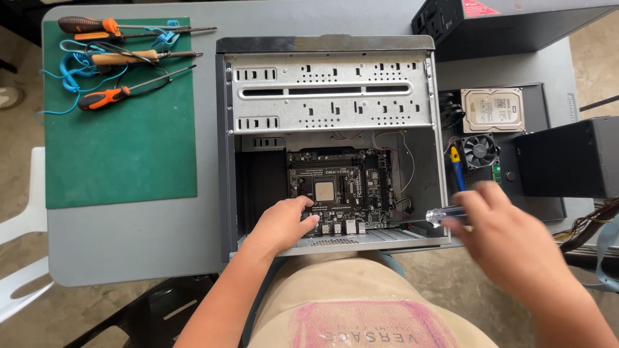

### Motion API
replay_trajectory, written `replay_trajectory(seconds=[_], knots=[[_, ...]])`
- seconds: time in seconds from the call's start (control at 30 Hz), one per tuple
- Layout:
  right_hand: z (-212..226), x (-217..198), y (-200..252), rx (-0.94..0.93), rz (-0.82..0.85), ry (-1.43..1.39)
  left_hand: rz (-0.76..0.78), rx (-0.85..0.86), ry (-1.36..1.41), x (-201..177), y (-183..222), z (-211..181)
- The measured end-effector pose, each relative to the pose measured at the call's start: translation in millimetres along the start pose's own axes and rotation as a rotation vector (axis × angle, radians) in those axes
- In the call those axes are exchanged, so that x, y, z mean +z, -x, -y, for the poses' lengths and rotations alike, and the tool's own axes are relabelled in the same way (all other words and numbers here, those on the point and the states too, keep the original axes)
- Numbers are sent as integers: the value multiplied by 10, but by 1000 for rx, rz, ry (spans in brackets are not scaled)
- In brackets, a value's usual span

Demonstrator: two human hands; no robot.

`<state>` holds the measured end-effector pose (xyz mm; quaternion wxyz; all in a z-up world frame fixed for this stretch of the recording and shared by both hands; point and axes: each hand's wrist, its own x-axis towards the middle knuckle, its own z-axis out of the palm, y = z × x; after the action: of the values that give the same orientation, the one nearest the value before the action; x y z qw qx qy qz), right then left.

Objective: Reinstalling a motherboard into a computer case, including cleaning it with a brush and securing it with screws.

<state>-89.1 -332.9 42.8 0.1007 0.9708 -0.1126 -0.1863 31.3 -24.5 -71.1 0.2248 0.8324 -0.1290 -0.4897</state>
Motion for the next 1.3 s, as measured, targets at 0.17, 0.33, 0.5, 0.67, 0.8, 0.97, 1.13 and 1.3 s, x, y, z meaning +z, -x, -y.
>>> replay_trajectory(seconds=[0.17,0.33,0.5,0.67,0.8,0.97,1.13,1.3], knots=[[68,-171,79,-221,150,-135,-12,-3,-5,18,0,19],[250,-318,12,56,203,-47,-31,15,-35,35,-25,35],[193,-369,12,-123,185,-152,-61,32,-25,48,-24,50],[258,-526,5,115,342,-104,-44,26,-20,37,3,32],[49,-364,26,-81,272,-205,-37,26,-33,24,3,19],[238,-358,-27,164,305,-83,-21,14,-26,16,20,9],[111,-82,67,-123,73,-138,-19,20,-37,20,15,20],[273,-72,72,-45,159,36,-18,23,-42,23,18,5]])
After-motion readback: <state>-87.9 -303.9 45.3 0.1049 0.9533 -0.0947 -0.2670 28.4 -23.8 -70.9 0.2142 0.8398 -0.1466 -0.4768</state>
